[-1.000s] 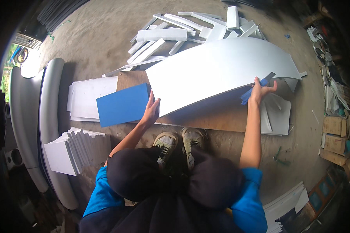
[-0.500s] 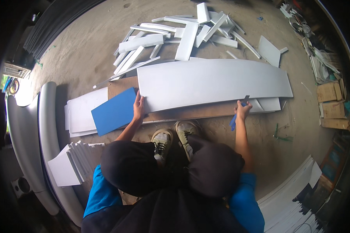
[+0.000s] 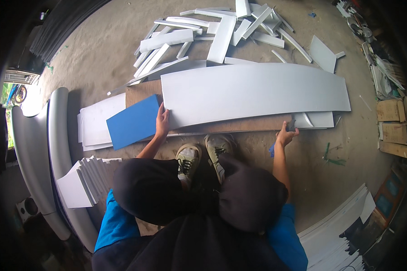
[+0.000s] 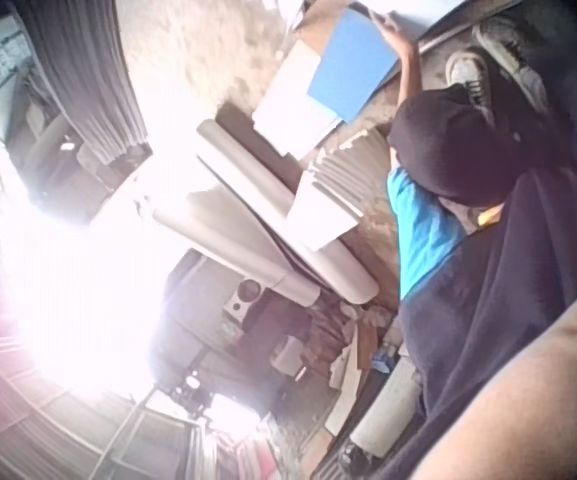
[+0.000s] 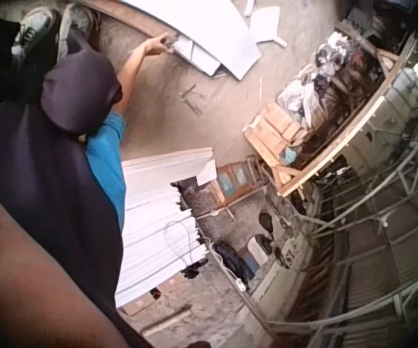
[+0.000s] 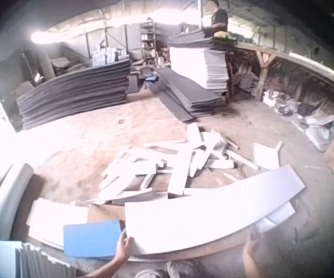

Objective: The person sits on the floor and uses a utility knife to cut white and blue rectangular sheets. They repeatedly align the sheets, score the material with the knife, and snap off the cut sections, placing the finished pieces into a pile.

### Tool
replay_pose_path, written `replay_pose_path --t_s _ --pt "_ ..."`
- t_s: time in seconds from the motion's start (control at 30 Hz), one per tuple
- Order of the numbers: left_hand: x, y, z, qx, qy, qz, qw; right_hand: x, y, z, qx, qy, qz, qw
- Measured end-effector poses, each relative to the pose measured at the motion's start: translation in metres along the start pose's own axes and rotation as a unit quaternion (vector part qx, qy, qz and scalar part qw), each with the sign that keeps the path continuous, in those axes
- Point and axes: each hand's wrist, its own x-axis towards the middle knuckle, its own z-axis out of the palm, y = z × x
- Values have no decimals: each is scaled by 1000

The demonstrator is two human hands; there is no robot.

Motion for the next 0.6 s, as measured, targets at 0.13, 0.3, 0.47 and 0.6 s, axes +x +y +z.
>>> replay_pose_path --t_s 0.13,0.3,0.47,0.6 --pt "4 -9 -2 121 4 -22 992 -5 -11 -1 99 -37 16 994" --pt "-6 -3 13 119 32 42 992 15 -9 4 59 -8 12 998" --pt "-17 21 19 208 22 53 976 47 -7 -1 6 5 -108 994" --pt "-18 6 15 315 43 217 923 -12 -92 50 -41 -275 -250 928"
